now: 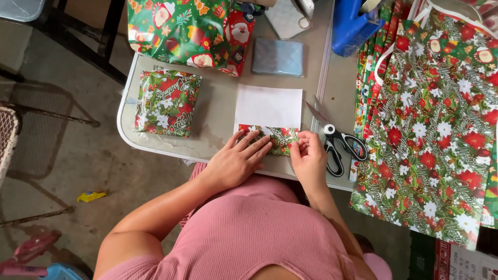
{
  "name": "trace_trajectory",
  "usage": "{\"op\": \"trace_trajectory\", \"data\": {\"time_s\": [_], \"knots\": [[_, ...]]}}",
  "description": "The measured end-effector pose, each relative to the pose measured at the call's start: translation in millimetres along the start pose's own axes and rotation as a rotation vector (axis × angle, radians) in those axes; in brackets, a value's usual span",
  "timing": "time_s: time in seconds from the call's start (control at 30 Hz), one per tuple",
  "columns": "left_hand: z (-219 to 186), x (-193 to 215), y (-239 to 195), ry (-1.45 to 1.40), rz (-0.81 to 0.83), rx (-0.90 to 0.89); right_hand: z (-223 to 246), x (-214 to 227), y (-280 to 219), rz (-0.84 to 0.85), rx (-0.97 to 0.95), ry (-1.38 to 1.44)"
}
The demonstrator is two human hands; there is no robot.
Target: The person is wrapping small books or notebooks in decorative Christmas paper, using scissors to cut the paper and folding it precisely around the items.
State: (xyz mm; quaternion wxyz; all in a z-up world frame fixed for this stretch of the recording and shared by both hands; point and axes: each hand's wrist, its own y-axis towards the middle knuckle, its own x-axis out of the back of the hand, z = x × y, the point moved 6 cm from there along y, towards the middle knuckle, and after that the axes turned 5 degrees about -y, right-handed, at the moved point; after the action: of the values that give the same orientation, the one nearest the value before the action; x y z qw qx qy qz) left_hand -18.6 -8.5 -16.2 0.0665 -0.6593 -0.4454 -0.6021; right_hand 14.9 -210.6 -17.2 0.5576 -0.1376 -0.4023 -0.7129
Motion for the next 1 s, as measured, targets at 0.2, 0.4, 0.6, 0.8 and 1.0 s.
{"op": "trace_trajectory", "data": {"time_s": [0.2,0.4,0.6,0.8,1.0], "knots": [[0,2,1,0.007,0.003,0.003,0,-1,1,0.007,-0.047,0.027],[1,-1,0,0.004,0.007,-0.001,7,7,4,-0.027,0.043,0.085],[2,-4,0,0.019,0.015,-0.006,35,6,-7,0.029,0.387,-0.106],[1,-1,1,0.003,0.002,-0.008,41,8,-12,0.057,0.416,-0.099],[1,-3,0,0.002,-0.002,-0.002,35,7,-13,0.06,0.414,-0.083]]}}
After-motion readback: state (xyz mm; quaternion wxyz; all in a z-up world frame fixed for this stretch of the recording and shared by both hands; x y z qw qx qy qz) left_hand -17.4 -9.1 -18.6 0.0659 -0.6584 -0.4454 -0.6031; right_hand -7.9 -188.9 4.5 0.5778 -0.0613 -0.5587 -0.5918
